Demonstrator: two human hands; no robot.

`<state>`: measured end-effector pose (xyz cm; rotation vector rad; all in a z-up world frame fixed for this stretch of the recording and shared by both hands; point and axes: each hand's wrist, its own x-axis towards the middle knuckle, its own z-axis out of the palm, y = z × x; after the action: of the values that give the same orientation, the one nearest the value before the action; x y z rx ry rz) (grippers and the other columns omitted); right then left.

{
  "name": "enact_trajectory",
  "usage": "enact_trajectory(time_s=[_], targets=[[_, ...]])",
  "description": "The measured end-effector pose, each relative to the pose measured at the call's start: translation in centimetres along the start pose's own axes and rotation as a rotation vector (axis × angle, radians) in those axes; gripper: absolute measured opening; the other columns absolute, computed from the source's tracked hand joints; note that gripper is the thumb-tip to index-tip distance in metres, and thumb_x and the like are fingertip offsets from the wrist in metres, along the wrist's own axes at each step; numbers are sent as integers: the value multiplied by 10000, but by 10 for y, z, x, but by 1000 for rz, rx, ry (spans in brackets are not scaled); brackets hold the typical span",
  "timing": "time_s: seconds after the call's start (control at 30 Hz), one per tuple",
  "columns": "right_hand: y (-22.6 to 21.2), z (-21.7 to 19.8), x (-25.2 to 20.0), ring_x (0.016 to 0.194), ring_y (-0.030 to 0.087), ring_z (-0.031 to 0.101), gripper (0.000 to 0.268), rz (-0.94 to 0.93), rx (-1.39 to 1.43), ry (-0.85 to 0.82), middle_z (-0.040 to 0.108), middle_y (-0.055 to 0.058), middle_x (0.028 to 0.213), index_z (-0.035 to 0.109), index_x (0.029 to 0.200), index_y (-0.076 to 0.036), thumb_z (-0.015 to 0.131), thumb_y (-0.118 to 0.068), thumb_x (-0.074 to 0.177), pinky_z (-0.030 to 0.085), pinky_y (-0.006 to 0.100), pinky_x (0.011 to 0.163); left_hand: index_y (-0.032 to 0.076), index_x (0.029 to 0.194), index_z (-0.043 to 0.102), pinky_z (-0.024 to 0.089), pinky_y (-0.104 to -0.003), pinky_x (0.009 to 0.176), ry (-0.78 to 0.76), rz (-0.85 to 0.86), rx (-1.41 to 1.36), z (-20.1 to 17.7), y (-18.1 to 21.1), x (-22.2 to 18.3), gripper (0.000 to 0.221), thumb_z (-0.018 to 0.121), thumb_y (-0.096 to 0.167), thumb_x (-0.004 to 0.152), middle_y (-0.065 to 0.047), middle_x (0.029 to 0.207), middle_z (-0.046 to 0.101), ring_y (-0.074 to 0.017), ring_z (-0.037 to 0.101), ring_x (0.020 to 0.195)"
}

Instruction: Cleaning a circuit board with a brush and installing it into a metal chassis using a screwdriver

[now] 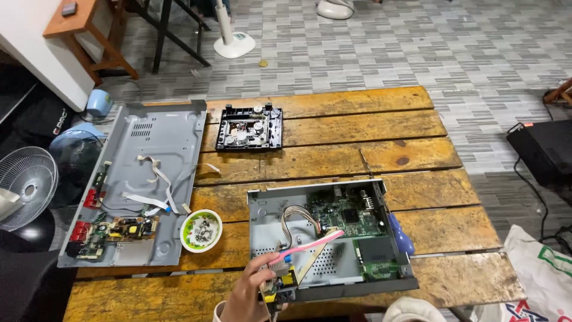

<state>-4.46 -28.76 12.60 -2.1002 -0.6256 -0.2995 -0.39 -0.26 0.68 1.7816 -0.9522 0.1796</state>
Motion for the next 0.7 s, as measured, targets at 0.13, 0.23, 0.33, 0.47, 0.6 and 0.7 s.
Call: enact_trajectory(time_s=[0.13,0.23,0.33,0.47,0.6,0.7], targets=[[-4,-5,18,1095,309,636,331,-81,101,-59,640,153,1176,616,1249,-113,642,-280,964,487,436,929,116,1151,462,590,-436,832,11,-72,-13,1,2,-5,433,775,274,897,-211,1349,525,-379,619,1209],[-8,-4,31,1088,321,637,328,-140,191,-114,635,168,1168,611,1230,-100,641,-302,974,499,445,926,135,1189,463,638,-382,869,10,-78,-16,-1,10,-3,453,736,391,933,-173,1366,514,-330,673,1135],[5,4,33,1083,329,637,329,-181,253,-149,632,178,1163,609,1218,-91,641,-317,981,507,452,924,110,1109,479,592,-446,944,74,-8,-99,-1,14,-6,463,642,522,978,-236,1307,543,-390,660,1168],[56,29,17,1394,304,428,447,64,-202,-284,575,78,1392,593,1337,-190,662,-373,935,327,489,1042,116,1108,486,598,-434,877,134,14,-192,5,4,-19,453,562,556,1031,-255,1299,534,-402,679,1111],[67,31,12,1286,235,535,216,71,-175,-283,684,-4,1229,695,1116,-200,609,-326,963,363,406,1002,124,1099,504,529,-494,945,150,12,-214,8,-9,-26,480,566,593,1020,-251,1298,543,-420,659,1129],[48,10,15,878,149,678,212,148,-31,-233,794,-39,977,758,1083,-158,687,-238,900,490,294,796,122,1152,466,502,-510,978,132,12,-246,3,-4,-16,545,582,635,1006,-245,1339,536,-429,638,1189]])
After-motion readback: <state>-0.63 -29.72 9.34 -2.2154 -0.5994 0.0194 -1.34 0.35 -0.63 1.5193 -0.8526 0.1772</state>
